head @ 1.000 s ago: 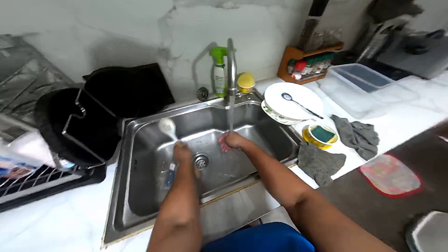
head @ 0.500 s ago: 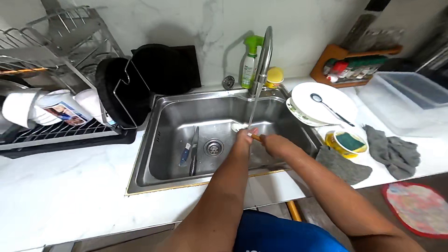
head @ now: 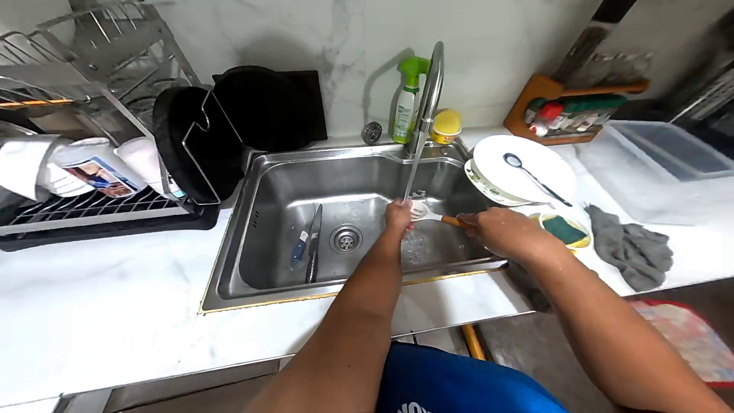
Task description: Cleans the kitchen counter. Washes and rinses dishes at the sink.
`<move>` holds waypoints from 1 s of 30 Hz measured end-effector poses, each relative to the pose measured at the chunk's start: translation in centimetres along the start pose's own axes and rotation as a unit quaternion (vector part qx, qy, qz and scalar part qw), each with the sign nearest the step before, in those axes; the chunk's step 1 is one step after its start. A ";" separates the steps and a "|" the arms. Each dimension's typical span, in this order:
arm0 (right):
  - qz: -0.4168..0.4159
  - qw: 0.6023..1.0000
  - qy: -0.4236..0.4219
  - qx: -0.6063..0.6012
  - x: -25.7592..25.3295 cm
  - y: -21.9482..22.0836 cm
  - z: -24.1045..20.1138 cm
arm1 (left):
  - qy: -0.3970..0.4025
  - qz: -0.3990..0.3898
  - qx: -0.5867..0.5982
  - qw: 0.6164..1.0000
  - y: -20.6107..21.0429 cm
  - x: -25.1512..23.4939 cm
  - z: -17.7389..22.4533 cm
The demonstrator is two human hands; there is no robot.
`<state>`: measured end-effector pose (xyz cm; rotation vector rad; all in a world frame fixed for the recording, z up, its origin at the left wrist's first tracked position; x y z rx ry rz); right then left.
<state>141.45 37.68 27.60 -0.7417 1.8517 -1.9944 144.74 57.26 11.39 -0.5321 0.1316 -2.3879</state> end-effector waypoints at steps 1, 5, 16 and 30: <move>0.004 1.000 -0.003 -0.002 0.0 0.3 -0.2 | 0.000 0.015 0.004 1.000 -0.2 -0.1 -0.1; 0.014 1.000 -0.009 0.019 0.2 1.0 -0.6 | -0.081 0.042 0.101 0.991 -0.1 -0.6 -1.2; 0.295 0.917 -0.234 0.136 2.2 1.9 2.9 | -0.234 -0.125 0.338 0.903 -1.0 1.3 1.1; 0.344 0.892 -0.248 0.155 2.6 2.9 -2.1 | 0.016 -0.043 -0.025 0.999 -0.9 1.3 1.0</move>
Point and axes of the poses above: each hand's wrist, its own x-axis away from the middle knuckle, its own y-axis out of the palm, z = x × y, the point moved 3 cm from there along -x, towards the middle knuckle, and after that the axes turned 15 degrees about z, right-handed, at the moved point
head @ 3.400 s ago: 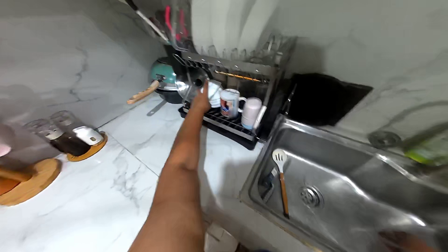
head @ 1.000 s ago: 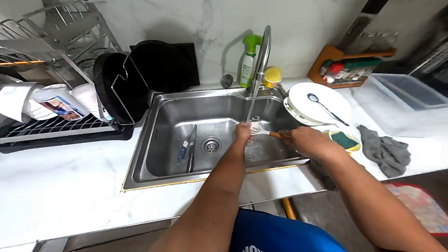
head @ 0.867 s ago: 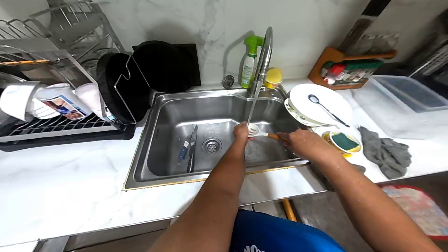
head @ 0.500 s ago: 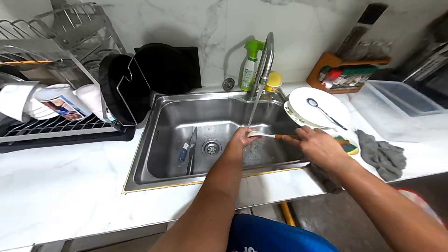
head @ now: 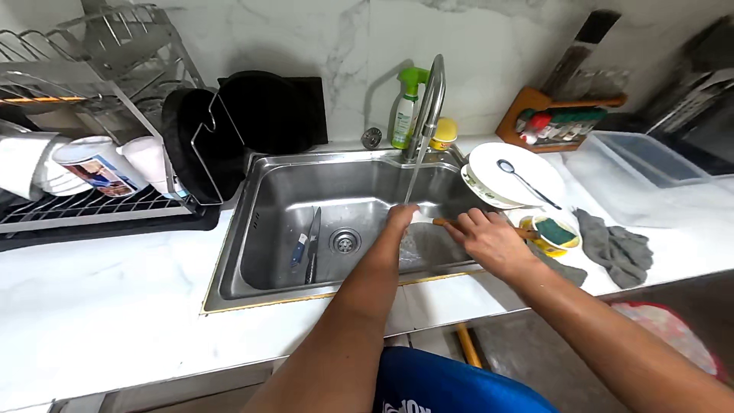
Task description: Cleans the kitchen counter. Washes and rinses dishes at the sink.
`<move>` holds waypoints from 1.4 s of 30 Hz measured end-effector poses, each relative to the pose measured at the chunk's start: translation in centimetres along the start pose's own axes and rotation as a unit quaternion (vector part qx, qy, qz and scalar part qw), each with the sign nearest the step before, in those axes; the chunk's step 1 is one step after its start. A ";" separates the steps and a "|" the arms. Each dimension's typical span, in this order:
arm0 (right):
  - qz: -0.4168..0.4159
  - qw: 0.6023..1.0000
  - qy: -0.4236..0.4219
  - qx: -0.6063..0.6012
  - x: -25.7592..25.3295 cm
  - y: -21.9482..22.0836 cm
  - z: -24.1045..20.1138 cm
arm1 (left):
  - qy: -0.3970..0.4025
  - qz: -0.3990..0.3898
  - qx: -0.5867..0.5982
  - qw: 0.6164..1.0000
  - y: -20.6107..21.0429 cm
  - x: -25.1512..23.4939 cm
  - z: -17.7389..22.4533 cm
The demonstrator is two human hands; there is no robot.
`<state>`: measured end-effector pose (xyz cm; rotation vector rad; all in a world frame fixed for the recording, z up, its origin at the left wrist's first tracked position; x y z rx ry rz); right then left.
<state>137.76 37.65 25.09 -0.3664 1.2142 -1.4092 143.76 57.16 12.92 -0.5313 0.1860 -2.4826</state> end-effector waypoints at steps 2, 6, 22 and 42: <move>0.025 1.000 -0.005 -0.017 0.5 0.2 0.6 | -0.041 0.004 0.076 0.996 0.0 -0.2 -0.6; -0.044 0.993 0.104 -0.030 0.8 0.3 1.5 | -0.102 0.032 0.199 0.974 0.2 0.1 -0.9; -0.250 0.937 0.235 -0.070 1.5 -1.5 1.8 | -0.081 -0.037 0.485 0.870 0.9 -1.4 0.2; -0.097 0.834 0.448 -0.308 -7.6 9.4 -3.2 | -0.062 0.016 0.251 0.966 -2.1 1.9 5.9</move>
Point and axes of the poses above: each hand's wrist, its own x-axis away from the middle knuckle, its own y-axis out of the palm, z = x × y, the point moved 3 cm from there along -x, towards the middle knuckle, and after that the axes turned 15 degrees about z, right-handed, at the moved point
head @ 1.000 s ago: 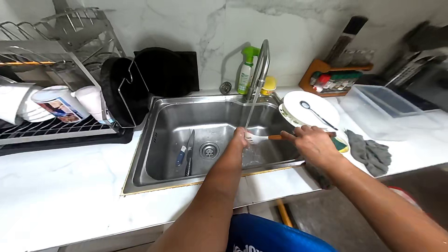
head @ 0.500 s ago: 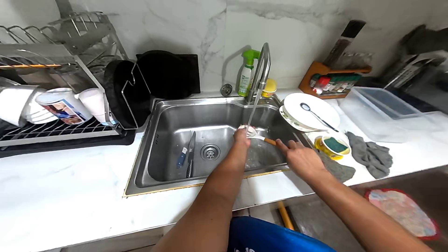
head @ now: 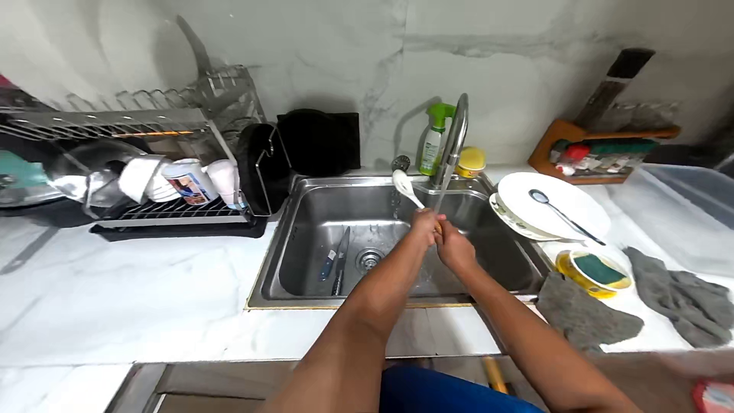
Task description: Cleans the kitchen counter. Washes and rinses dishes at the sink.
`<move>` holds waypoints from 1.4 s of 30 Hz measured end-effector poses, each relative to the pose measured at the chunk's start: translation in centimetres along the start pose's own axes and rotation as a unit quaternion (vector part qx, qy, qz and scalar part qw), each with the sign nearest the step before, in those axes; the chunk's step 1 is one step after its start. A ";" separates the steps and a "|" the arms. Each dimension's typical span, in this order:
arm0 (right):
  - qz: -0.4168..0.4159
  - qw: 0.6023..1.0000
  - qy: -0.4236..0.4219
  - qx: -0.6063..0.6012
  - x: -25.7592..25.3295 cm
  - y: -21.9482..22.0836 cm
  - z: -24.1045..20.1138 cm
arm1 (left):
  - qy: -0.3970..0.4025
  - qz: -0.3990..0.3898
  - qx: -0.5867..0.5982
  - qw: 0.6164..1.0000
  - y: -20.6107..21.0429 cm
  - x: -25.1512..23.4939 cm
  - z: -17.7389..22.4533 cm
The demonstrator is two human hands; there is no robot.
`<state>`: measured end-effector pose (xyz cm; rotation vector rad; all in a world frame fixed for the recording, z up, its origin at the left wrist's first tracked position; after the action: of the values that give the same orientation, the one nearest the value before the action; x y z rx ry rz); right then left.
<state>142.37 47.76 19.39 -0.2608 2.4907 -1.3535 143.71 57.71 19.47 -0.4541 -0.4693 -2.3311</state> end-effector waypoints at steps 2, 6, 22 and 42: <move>-0.017 0.990 0.037 -0.136 -1.9 2.3 0.0 | 0.046 -0.013 -0.101 0.994 -0.7 -0.1 1.2; -0.078 0.922 0.032 -0.378 -4.9 6.6 0.1 | 0.135 -0.037 -0.191 0.972 -3.5 -0.6 4.7; -0.245 0.786 0.147 -0.548 -6.6 8.1 1.8 | 0.195 0.027 -0.053 0.979 -9.8 1.2 8.7; -0.238 0.747 0.257 -0.566 -7.1 11.0 0.8 | 0.260 0.178 -0.050 0.948 -11.4 7.1 6.0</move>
<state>149.13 55.19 10.96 -0.9077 3.5734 0.3081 131.95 64.15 25.54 0.0434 -0.0086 -2.0173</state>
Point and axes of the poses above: each hand's wrist, its own x-axis away from the middle knuckle, its own y-axis out of the palm, z = x × y, the point moved 3 cm from there along -x, towards the middle knuckle, and after that the axes turned 15 degrees about z, right-handed, at the moved point
